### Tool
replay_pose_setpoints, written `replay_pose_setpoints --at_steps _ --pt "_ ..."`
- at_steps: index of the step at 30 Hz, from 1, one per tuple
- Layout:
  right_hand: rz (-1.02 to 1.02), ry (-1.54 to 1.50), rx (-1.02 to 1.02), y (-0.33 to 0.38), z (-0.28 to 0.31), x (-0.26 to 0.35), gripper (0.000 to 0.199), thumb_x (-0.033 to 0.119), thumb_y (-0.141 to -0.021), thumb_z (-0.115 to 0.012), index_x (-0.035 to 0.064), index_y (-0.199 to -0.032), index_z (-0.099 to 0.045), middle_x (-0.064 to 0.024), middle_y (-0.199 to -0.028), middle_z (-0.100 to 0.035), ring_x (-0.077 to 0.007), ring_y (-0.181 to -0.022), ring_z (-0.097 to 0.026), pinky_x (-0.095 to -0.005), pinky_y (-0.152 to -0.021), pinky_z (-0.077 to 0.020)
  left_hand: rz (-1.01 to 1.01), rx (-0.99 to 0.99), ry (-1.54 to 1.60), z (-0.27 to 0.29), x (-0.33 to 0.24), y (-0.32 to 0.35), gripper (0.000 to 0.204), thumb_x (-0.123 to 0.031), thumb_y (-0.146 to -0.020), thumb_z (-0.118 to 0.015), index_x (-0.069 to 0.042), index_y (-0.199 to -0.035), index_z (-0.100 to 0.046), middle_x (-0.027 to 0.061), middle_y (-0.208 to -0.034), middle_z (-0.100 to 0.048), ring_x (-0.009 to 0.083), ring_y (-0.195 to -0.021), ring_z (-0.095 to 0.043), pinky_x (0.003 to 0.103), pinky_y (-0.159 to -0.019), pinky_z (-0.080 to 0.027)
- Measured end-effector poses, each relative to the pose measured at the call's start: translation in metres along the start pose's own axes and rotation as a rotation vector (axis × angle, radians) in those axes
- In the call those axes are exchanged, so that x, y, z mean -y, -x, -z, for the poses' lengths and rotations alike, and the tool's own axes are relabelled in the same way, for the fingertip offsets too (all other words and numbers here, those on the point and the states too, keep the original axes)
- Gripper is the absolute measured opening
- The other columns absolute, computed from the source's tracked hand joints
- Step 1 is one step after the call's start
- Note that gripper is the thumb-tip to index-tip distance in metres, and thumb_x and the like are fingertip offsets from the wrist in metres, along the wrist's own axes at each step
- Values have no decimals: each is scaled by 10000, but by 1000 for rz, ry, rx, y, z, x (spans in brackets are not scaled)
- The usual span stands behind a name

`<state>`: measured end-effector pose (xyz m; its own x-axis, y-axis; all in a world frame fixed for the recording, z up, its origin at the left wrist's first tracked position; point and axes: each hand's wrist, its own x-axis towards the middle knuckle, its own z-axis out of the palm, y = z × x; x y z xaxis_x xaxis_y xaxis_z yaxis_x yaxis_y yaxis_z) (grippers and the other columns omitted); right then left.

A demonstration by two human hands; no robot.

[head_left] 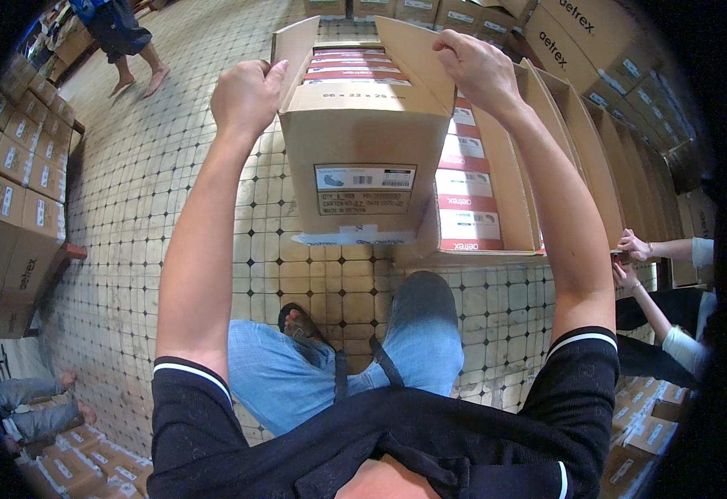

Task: The person opens a large cardboard box and arranges smaller product boxes inside it. They repeatedly place the smaller boxes into the larger container, aligning them in rows, and then close the flaps of the large box.

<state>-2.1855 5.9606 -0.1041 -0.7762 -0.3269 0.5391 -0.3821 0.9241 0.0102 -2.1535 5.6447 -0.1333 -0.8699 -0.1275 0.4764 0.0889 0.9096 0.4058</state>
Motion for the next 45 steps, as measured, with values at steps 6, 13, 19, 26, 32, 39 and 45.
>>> replay_pose_setpoints --at_steps 6,13,19,26,32,39,45 --pt "51 -26 29 -1 2 -3 279 327 -963 -475 149 -1044 -673 -102 -980 -720 -285 -911 -693 -455 -796 -544 41 74 47 1 2 -2 424 -441 -922 -589 -65 -806 -747 147 -657 -682 318 -649 -689 446 -615 -533" --pt "222 39 416 103 -6 34 117 223 -878 -591 114 -882 -634 -110 -699 -657 -312 -721 -682 -529 -766 -523 68 285 143 -7 5 112 416 -274 -876 -627 -71 -1239 -611 162 -853 -721 342 -767 -710 449 -692 -564" --pt "355 -15 621 227 -30 106 116 162 -786 -667 86 -869 -638 -77 -742 -627 -265 -782 -621 -536 -1097 -343 236 649 399 -51 29 185 694 -282 -875 -656 -90 -1478 -370 241 -1229 -622 369 -1056 -656 452 -939 -513" --pt "72 -276 431 189 -111 185 313 266 -892 -619 41 -1110 -613 -142 -940 -606 -310 -990 -594 -498 -1019 -408 194 528 235 -79 37 178 670 -172 -861 -586 -64 -1478 -348 252 -1178 -638 421 -1055 -634 501 -927 -495" --pt "-7 -129 565 189 -151 181 494 433 -937 -584 43 -1240 -572 -188 -1093 -599 -352 -1074 -578 -476 -981 -435 180 436 367 -62 44 179 510 -64 -827 -534 -67 -1336 -553 260 -961 -685 406 -885 -676 486 -826 -520" --pt "185 -315 375 233 -34 194 363 298 -816 -731 84 -1078 -597 -94 -903 -526 -260 -846 -541 -389 -731 -428 281 469 474 -51 51 180 439 -50 -822 -526 -46 -1248 -632 268 -902 -681 406 -814 -680 462 -789 -528" --pt "100 -415 471 246 -6 202 359 271 -804 -745 87 -1093 -640 -103 -982 -569 -277 -927 -569 -389 -780 -474 205 528 358 -56 44 180 457 -72 -821 -535 -39 -1270 -615 251 -1049 -679 392 -921 -670 468 -859 -521"
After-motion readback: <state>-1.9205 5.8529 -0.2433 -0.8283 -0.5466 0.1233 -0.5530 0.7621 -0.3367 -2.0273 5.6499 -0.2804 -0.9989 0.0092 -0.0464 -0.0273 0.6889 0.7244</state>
